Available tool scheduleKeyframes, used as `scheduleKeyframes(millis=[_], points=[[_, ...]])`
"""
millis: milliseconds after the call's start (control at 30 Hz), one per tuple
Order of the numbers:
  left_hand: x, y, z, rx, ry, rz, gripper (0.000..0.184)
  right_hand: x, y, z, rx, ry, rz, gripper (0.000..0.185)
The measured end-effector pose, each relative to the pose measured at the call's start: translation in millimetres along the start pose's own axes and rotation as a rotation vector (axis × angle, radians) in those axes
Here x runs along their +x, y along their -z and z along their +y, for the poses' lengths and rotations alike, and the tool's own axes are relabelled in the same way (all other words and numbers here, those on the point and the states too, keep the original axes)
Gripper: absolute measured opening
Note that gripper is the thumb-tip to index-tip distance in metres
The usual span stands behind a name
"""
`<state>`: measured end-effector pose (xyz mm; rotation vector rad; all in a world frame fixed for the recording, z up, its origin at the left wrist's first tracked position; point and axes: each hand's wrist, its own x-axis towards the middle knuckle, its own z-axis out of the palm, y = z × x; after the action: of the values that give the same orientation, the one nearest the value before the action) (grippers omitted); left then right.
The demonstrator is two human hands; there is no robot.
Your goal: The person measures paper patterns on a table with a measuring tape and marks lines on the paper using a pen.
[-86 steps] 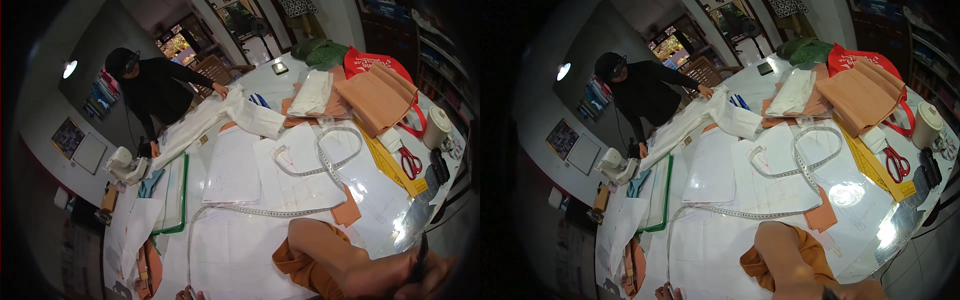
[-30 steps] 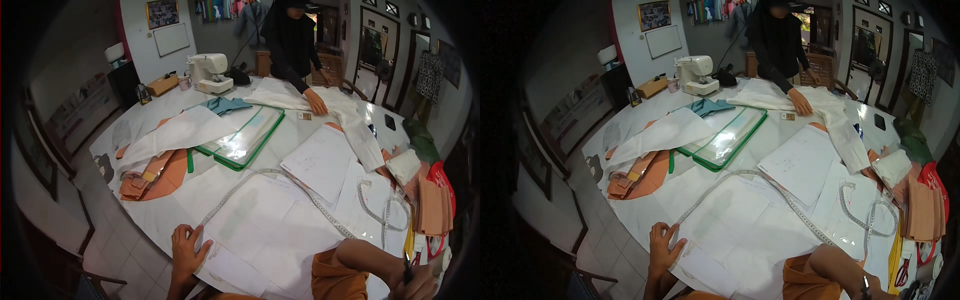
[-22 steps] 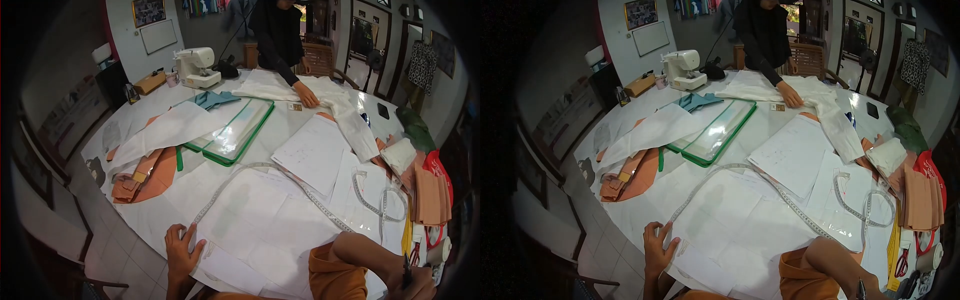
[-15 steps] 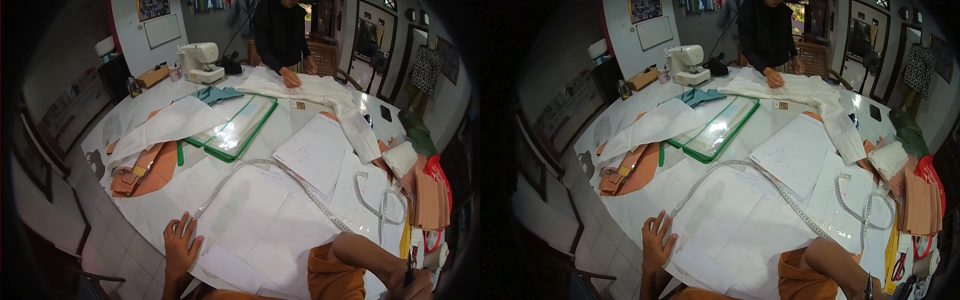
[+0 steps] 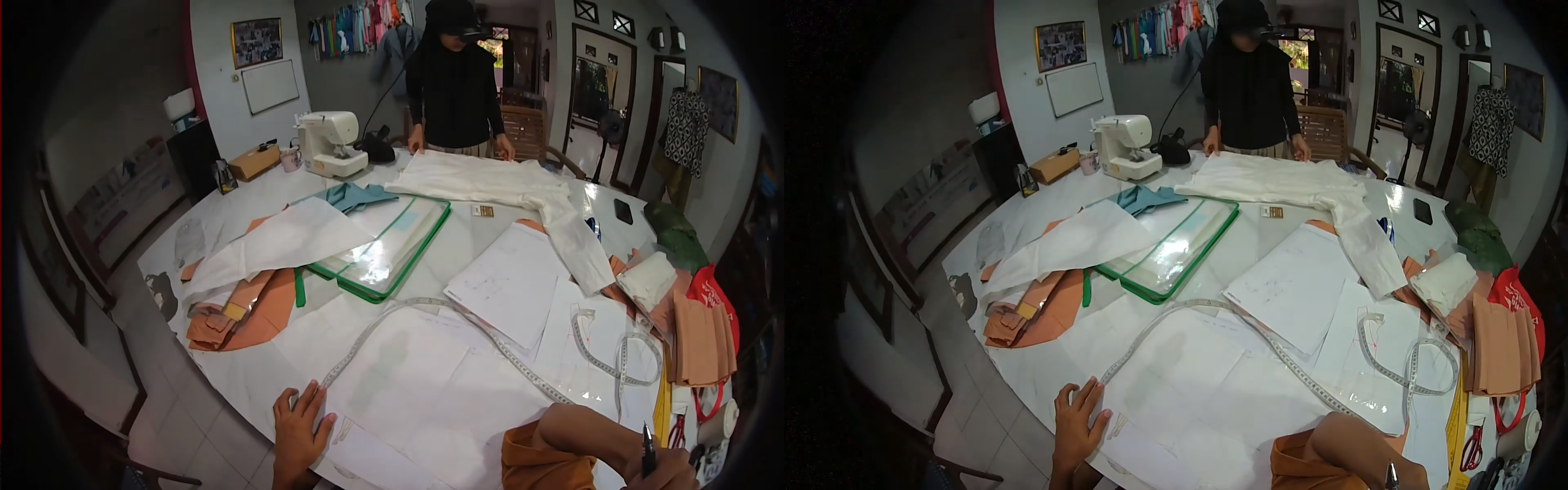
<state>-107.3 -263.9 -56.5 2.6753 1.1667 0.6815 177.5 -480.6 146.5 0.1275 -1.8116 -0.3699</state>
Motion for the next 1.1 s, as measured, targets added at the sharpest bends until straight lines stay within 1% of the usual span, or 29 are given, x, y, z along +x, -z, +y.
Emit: scheduleKeyframes(millis=[33, 133, 233, 333, 367, 533, 633, 900, 1100], points=[[0, 0, 0, -0.001, 0.004, 0.001, 0.048, 2, 0, -1, 0.024, -0.016, 0.008, 0.017], [-1, -1, 0, -0.008, 0.009, 0.003, 0.048, 4, 1, -35, -0.058, -0.295, -0.050, 0.023], [-2, -2, -1, -0.007, 0.010, 0.003, 0.048, 3, -12, -50, -0.225, -0.433, 0.051, 0.024], [-2, -4, -2, 0.002, 0.005, 0.005, 0.049, 9, 19, -32, -0.003, -0.316, -0.350, 0.025], [-2, -4, -3, 0.006, 0.003, 0.005, 0.049, 10, 22, -26, 0.026, -0.287, -0.348, 0.025], [-2, -4, -3, -0.007, 0.010, -0.001, 0.048, 3, 5, -29, -0.027, -0.287, -0.091, 0.028], [-2, -4, -2, -0.008, 0.013, -0.005, 0.048, -2, -3, -45, -0.083, -0.356, -0.003, 0.029], [-1, -3, -3, -0.017, 0.005, -0.016, 0.049, -6, -14, -68, -0.194, -0.467, 0.119, 0.032], [-1, -4, -2, -0.007, 0.018, -0.021, 0.050, -5, -13, -60, -0.215, -0.504, 0.149, 0.035]])
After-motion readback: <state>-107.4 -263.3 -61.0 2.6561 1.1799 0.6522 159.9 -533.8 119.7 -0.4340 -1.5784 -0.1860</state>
